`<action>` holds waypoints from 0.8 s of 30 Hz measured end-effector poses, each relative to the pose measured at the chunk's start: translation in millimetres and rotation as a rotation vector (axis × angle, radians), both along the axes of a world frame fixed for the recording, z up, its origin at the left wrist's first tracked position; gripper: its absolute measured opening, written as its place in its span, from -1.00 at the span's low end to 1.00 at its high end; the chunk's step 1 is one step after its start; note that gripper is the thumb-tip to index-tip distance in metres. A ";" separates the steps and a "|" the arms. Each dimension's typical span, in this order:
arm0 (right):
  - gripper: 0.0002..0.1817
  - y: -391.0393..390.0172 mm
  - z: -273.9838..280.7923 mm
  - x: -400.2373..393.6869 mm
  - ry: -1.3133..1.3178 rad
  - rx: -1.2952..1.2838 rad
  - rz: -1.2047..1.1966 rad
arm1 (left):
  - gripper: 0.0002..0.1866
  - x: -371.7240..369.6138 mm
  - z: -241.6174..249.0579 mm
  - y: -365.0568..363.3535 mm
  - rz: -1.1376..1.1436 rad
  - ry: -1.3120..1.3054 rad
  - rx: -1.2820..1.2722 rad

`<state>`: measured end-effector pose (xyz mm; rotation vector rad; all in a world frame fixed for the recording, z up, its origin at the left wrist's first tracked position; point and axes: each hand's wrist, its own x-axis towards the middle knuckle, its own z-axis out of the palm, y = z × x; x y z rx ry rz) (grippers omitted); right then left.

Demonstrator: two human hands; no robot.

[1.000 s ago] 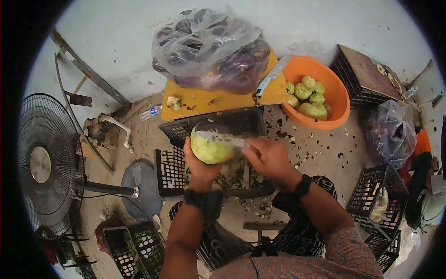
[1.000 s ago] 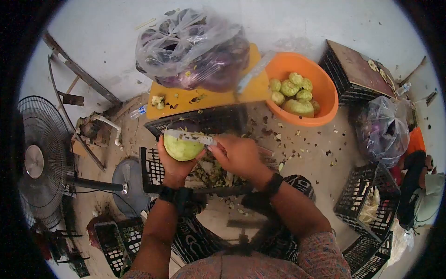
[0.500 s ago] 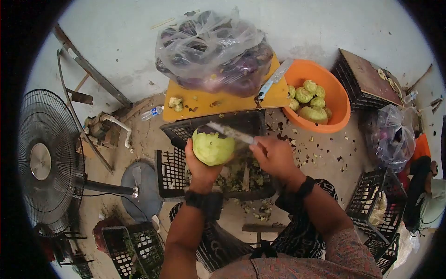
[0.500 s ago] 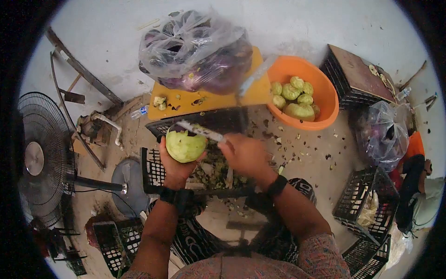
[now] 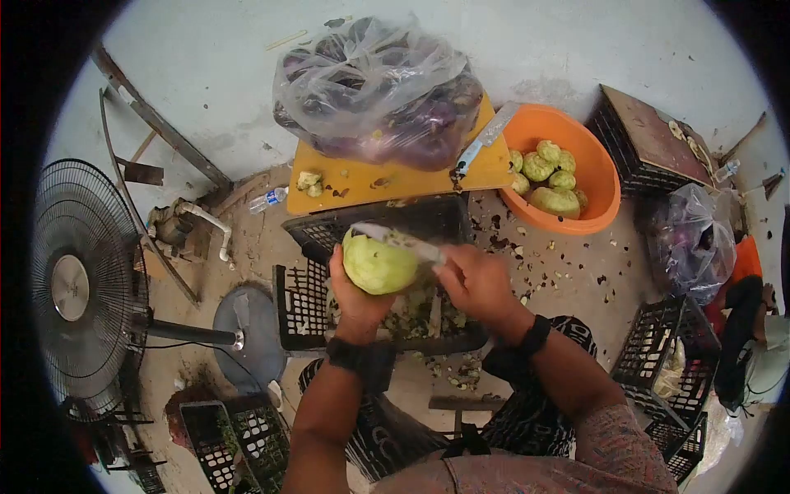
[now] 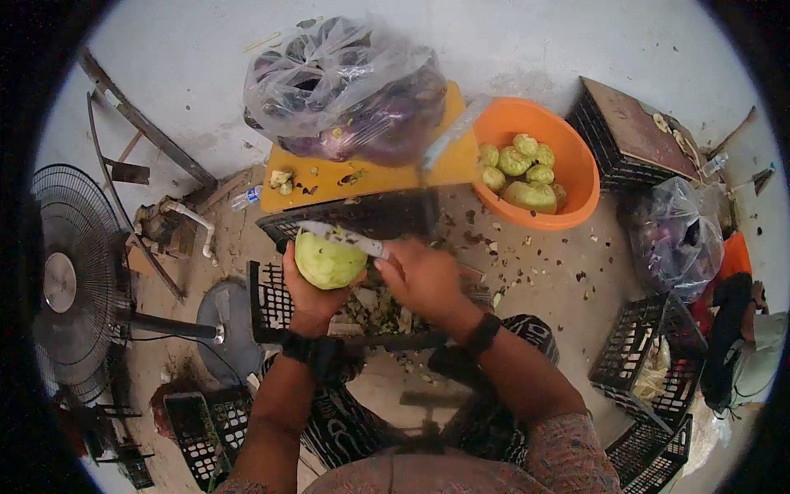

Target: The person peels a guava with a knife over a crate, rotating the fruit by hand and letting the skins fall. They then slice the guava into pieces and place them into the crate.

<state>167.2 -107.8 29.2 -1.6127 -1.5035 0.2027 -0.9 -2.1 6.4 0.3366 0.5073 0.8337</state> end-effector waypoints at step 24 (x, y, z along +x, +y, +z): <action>-0.76 -1.5 0.1 -6.5 -0.138 0.035 0.088 | -0.30 -1.7 2.1 -0.8 -0.006 -0.039 -0.008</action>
